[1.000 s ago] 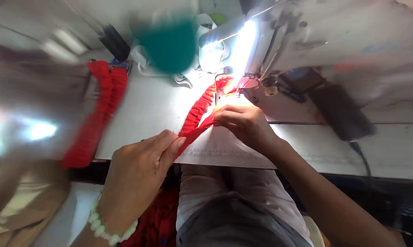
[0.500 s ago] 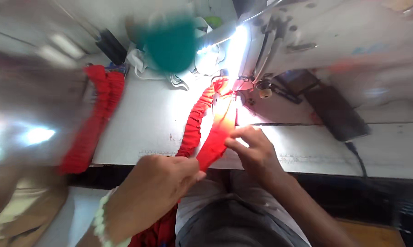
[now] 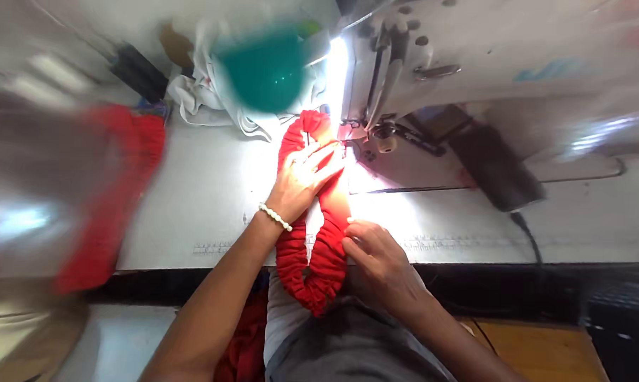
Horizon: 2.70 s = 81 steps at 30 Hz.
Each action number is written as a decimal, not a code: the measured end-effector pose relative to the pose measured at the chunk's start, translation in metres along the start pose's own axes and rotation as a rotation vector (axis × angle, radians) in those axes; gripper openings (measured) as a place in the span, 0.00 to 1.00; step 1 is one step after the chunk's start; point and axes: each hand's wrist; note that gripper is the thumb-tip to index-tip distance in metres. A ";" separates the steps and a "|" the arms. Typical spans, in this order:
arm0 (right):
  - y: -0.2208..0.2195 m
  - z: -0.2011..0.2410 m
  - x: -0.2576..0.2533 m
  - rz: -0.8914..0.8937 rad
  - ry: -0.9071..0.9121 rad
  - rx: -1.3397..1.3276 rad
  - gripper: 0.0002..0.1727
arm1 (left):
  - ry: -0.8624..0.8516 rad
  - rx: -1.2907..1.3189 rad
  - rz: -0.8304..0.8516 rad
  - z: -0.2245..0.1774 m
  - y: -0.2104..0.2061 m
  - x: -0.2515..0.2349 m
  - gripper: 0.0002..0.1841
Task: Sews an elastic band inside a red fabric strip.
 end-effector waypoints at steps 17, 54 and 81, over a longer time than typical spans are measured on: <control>-0.004 -0.003 0.001 -0.101 -0.068 -0.094 0.09 | 0.890 0.548 0.049 -0.056 0.037 0.016 0.14; -0.002 -0.008 0.004 0.026 0.075 -0.012 0.12 | 0.760 0.693 0.361 -0.108 0.048 0.111 0.22; 0.009 -0.013 0.008 0.050 0.093 0.086 0.12 | 0.001 -0.039 0.080 -0.043 0.001 0.040 0.20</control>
Point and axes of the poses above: each hand's wrist, its own x-axis away from the middle knuckle, its own y-axis out of the back of the hand, z = x × y, and after that the axes turned 7 degrees about y, right-handed
